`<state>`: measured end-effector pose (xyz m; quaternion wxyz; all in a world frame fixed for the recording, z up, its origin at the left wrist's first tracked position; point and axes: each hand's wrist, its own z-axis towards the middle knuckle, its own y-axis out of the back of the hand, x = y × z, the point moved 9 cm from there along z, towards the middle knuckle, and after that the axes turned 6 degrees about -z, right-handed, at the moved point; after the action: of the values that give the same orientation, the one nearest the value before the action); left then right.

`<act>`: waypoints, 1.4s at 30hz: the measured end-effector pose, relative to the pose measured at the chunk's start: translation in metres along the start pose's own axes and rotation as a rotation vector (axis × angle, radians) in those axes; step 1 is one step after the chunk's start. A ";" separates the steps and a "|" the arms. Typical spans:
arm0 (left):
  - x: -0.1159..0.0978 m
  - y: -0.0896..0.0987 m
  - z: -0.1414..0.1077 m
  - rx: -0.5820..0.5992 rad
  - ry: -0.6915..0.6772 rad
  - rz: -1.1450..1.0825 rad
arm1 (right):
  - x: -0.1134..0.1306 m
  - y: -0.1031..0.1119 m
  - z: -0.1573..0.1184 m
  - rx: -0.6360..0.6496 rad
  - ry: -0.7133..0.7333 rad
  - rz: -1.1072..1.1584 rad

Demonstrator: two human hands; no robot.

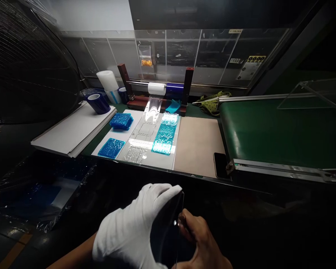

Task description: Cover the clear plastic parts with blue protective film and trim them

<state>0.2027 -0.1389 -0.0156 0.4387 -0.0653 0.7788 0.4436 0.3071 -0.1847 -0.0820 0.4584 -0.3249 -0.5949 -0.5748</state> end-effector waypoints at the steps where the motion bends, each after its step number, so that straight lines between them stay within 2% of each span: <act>1: -0.003 -0.002 0.000 0.018 -0.008 0.010 | 0.002 -0.001 0.000 0.010 0.019 0.014; 6: -0.009 -0.006 0.005 0.097 -0.006 0.051 | 0.013 -0.002 -0.002 0.039 0.085 0.056; 13: -0.013 -0.008 0.008 0.127 -0.042 0.045 | 0.009 -0.002 -0.011 0.014 0.041 0.008; 16: -0.012 -0.011 0.007 0.126 -0.059 0.075 | 0.003 0.000 -0.024 -0.143 0.055 0.027; 19: -0.005 -0.007 0.007 0.031 -0.039 0.154 | 0.000 0.017 -0.043 -0.433 0.134 0.101; 20: -0.003 -0.004 0.006 -0.021 -0.028 0.184 | -0.004 0.024 -0.045 -0.500 0.145 0.127; 22: 0.004 0.001 0.004 -0.113 -0.007 0.222 | -0.022 0.040 -0.036 -0.547 0.087 0.139; 24: 0.014 0.005 0.002 -0.164 0.021 0.216 | -0.055 0.056 -0.008 -0.510 -0.062 0.044; 26: 0.028 0.009 0.000 -0.190 0.037 0.150 | -0.096 0.076 0.029 -0.502 -0.238 -0.213; 27: 0.038 0.010 0.001 -0.181 0.049 0.065 | -0.117 0.081 0.051 -0.441 -0.299 -0.372; 29: 0.060 0.004 0.003 -0.078 0.064 -0.274 | -0.154 0.093 0.092 -0.416 -0.331 -0.468; 32: 0.080 -0.014 0.006 0.154 0.061 -1.082 | -0.190 0.103 0.139 -0.370 -0.311 -0.548; 34: 0.086 -0.018 0.007 0.237 0.049 -1.565 | -0.195 0.105 0.159 -0.338 -0.275 -0.587; 36: 0.092 -0.021 0.009 0.261 0.070 -1.877 | -0.182 0.101 0.170 -0.311 -0.226 -0.616; 38: 0.098 -0.023 0.012 0.267 0.100 -2.034 | -0.151 0.089 0.171 -0.278 -0.163 -0.626; 40: 0.105 -0.022 0.016 0.263 0.117 -2.100 | -0.105 0.065 0.166 -0.212 -0.068 -0.606; 42: 0.112 -0.020 0.022 0.253 0.120 -2.130 | -0.050 0.028 0.157 -0.058 0.090 -0.547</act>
<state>0.1580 -0.1017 -0.1163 0.5642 -0.6863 0.3816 -0.2550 0.3239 -0.0197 -0.1050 0.3026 -0.1392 -0.6227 -0.7081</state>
